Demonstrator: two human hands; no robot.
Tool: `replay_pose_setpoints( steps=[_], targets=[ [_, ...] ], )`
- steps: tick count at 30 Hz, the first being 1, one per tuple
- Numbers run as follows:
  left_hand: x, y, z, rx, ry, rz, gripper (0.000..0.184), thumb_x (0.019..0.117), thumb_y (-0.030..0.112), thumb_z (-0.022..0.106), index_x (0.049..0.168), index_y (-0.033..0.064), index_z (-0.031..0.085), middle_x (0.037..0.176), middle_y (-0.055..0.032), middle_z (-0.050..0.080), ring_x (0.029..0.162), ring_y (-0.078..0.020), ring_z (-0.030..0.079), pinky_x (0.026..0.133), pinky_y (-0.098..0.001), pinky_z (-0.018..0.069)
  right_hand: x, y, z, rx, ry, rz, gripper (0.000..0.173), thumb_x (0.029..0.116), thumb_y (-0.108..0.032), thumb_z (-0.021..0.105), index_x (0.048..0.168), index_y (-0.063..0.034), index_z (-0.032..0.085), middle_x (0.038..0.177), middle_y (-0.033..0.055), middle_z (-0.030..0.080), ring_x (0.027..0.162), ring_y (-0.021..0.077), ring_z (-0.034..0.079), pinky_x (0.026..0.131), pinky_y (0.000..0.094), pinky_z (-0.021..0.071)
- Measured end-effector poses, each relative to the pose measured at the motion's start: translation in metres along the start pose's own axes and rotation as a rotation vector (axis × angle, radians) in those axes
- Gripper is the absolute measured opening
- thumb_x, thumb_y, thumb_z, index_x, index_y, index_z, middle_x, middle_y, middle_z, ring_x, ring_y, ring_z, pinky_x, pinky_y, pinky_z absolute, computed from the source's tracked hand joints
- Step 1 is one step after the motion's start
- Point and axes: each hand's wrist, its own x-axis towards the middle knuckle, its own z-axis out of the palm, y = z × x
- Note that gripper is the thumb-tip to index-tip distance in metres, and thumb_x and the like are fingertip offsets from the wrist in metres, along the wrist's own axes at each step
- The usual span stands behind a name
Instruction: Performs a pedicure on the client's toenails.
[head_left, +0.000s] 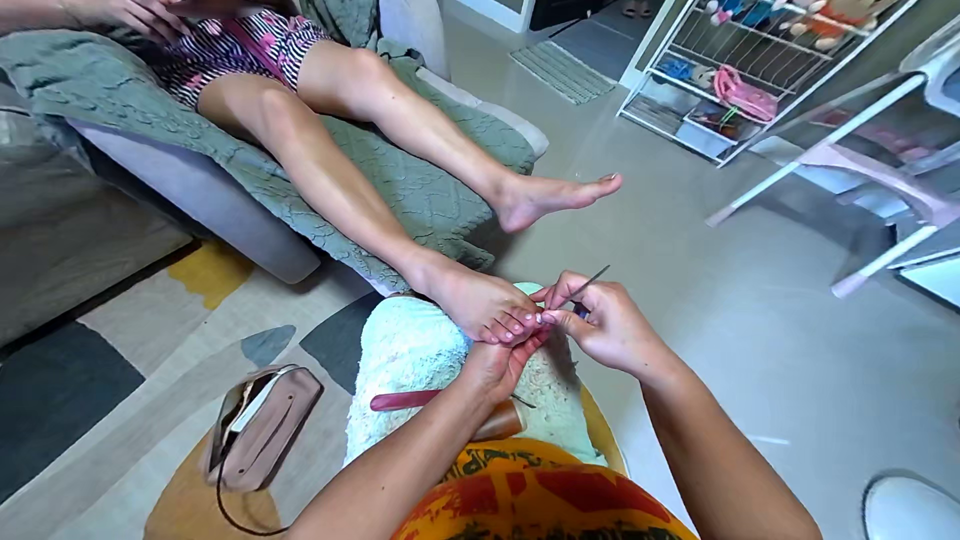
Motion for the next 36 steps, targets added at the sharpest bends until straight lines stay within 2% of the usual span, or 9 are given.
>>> replay_pose_setpoints(
  steps=[5, 10, 14, 17, 20, 23, 25, 36],
  targets=[
    [0.001, 0.0, 0.002, -0.016, 0.003, -0.004, 0.015, 0.0971, -0.011, 0.051, 0.096, -0.0023, 0.062, 0.09, -0.0144, 0.071, 0.087, -0.0236, 0.072, 0.088, -0.0367, 0.0594, 0.002, 0.002, 0.005, 0.058, 0.075, 0.004, 0.005, 0.0907, -0.007, 0.067, 0.089, -0.0111, 0.064, 0.097, -0.0011, 0.075, 0.088, 0.0047, 0.071, 0.072, 0.0222, 0.0586],
    [0.001, 0.0, -0.001, -0.011, 0.005, -0.003, 0.014, 0.0967, -0.01, 0.053, 0.096, -0.0026, 0.064, 0.091, -0.0144, 0.071, 0.087, -0.0235, 0.072, 0.088, -0.0362, 0.0594, 0.0, 0.001, -0.001, 0.062, -0.006, 0.008, 0.006, 0.0918, -0.007, 0.066, 0.087, -0.0109, 0.064, 0.101, -0.0008, 0.075, 0.09, 0.0039, 0.071, 0.074, 0.0209, 0.0585],
    [0.001, 0.0, 0.001, -0.019, 0.006, -0.005, 0.014, 0.0974, -0.01, 0.052, 0.094, -0.0015, 0.063, 0.09, -0.0138, 0.07, 0.086, -0.0232, 0.071, 0.088, -0.036, 0.0594, 0.001, 0.001, 0.004, 0.047, 0.053, 0.003, 0.005, 0.0913, -0.008, 0.067, 0.089, -0.0115, 0.064, 0.1, -0.0015, 0.076, 0.088, 0.0034, 0.071, 0.072, 0.0209, 0.0578],
    [0.001, -0.001, 0.0, -0.007, 0.008, -0.01, 0.012, 0.0973, -0.01, 0.053, 0.098, -0.0028, 0.063, 0.091, -0.0141, 0.07, 0.087, -0.0234, 0.071, 0.089, -0.0362, 0.0593, -0.001, 0.003, 0.002, 0.033, -0.001, -0.006, 0.005, 0.0926, -0.008, 0.065, 0.089, -0.0108, 0.064, 0.101, -0.0011, 0.075, 0.092, 0.0034, 0.07, 0.075, 0.0214, 0.0582],
    [0.0, 0.0, -0.002, -0.01, -0.022, -0.01, 0.014, 0.097, -0.009, 0.053, 0.095, -0.0029, 0.065, 0.091, -0.0143, 0.071, 0.087, -0.023, 0.071, 0.088, -0.0357, 0.0592, -0.002, 0.008, -0.007, 0.094, -0.063, -0.027, 0.005, 0.0936, -0.009, 0.065, 0.089, -0.0094, 0.064, 0.102, 0.0006, 0.075, 0.093, 0.0054, 0.071, 0.076, 0.0217, 0.0585],
    [-0.001, 0.002, 0.001, -0.023, -0.034, -0.011, 0.016, 0.0963, -0.011, 0.052, 0.096, -0.0026, 0.065, 0.093, -0.0145, 0.071, 0.089, -0.0231, 0.072, 0.089, -0.0352, 0.0591, -0.002, 0.009, -0.009, 0.264, -0.017, -0.02, 0.005, 0.0924, -0.005, 0.067, 0.091, -0.0077, 0.064, 0.099, 0.0044, 0.076, 0.094, 0.0123, 0.074, 0.079, 0.0266, 0.0621],
    [-0.002, 0.002, 0.002, -0.021, -0.032, -0.008, 0.016, 0.0962, -0.012, 0.052, 0.095, -0.0018, 0.065, 0.092, -0.014, 0.072, 0.088, -0.0227, 0.072, 0.089, -0.0347, 0.0593, -0.003, 0.009, -0.006, 0.284, 0.016, -0.032, 0.004, 0.0928, -0.005, 0.067, 0.092, -0.0075, 0.063, 0.1, 0.0055, 0.076, 0.095, 0.0142, 0.074, 0.081, 0.0284, 0.0623],
    [0.0, 0.001, 0.001, -0.012, -0.048, -0.006, 0.017, 0.0974, -0.01, 0.051, 0.094, -0.0017, 0.064, 0.091, -0.0135, 0.071, 0.087, -0.0219, 0.071, 0.088, -0.0342, 0.0591, -0.006, 0.015, 0.005, 0.27, 0.091, -0.065, 0.006, 0.092, -0.003, 0.066, 0.092, -0.008, 0.064, 0.098, 0.0042, 0.075, 0.098, 0.0146, 0.074, 0.083, 0.0292, 0.0626]
  ],
)
